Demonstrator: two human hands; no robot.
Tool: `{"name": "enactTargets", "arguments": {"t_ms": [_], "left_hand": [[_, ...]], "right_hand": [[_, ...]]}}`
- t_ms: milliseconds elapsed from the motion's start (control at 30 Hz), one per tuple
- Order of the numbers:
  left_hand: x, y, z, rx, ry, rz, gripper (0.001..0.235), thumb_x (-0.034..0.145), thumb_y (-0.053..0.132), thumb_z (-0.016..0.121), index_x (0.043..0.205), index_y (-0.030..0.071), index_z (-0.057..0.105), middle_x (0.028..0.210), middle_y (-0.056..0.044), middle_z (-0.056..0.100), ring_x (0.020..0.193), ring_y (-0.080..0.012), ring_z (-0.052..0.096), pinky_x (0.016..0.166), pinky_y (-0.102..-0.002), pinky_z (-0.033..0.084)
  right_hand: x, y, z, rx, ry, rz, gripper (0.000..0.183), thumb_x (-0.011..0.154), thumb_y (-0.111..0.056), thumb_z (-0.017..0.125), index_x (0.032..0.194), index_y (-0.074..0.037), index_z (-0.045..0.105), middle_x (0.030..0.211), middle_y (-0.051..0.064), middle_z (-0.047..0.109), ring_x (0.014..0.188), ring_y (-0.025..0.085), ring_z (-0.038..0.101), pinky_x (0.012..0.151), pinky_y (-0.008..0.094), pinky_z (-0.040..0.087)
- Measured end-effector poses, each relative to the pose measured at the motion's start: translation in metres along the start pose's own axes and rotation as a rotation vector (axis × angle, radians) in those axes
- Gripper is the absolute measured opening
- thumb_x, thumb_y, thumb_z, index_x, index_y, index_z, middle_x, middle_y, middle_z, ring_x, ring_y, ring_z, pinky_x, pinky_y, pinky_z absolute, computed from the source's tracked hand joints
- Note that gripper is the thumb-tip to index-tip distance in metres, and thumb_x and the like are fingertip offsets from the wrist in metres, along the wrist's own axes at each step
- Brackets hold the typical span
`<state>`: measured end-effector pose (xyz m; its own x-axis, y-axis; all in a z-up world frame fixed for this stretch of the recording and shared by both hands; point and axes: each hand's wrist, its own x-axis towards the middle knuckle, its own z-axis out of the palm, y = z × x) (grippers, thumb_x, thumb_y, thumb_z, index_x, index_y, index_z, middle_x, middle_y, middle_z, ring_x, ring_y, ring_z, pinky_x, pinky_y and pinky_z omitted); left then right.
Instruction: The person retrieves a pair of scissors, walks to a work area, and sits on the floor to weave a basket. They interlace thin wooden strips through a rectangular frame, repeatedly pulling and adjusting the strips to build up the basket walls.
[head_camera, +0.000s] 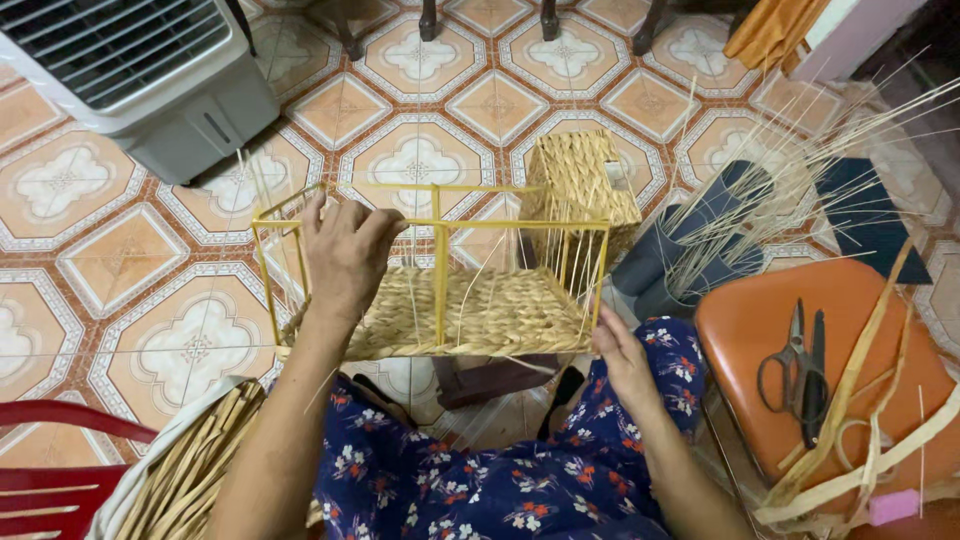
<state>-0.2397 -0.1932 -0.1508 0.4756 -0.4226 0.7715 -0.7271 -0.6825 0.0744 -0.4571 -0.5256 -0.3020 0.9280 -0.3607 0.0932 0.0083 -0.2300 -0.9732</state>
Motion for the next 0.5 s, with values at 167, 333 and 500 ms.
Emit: {"name": "enactTargets", "arguments": {"t_ms": [167,333,500], "left_hand": [[-0.011,0.015,-0.028,-0.089,-0.057,-0.057,0.012,0.096,0.025,0.078,0.099,0.014,0.073,0.085,-0.004,0.059,0.083,-0.0264,0.060,0.088,-0.046,0.042],[-0.036,0.026,-0.015,-0.130,-0.105,-0.128,0.017,0.096,0.029,0.077,0.096,0.013,0.072,0.084,-0.005,0.063,0.085,-0.0286,0.063,0.087,-0.045,0.044],[-0.063,0.031,0.022,-0.219,-0.127,-0.146,0.014,0.095,0.026,0.076,0.096,0.012,0.076,0.084,-0.006,0.069,0.081,-0.0251,0.068,0.102,-0.052,0.045]], "right_hand": [[-0.001,-0.022,-0.008,-0.017,0.113,-0.134,0.040,0.105,-0.020,0.054,0.140,0.001,0.059,0.135,0.010,0.063,0.127,0.016,0.056,0.109,0.029,0.041],[-0.019,-0.035,-0.026,-0.090,0.165,-0.041,0.036,0.105,-0.022,0.057,0.133,-0.001,0.066,0.122,0.009,0.070,0.112,0.014,0.062,0.099,0.027,0.047],[-0.030,-0.023,-0.034,-0.290,0.200,0.042,0.039,0.104,-0.030,0.058,0.132,-0.005,0.067,0.108,0.011,0.076,0.097,0.014,0.069,0.086,0.029,0.052]]}}
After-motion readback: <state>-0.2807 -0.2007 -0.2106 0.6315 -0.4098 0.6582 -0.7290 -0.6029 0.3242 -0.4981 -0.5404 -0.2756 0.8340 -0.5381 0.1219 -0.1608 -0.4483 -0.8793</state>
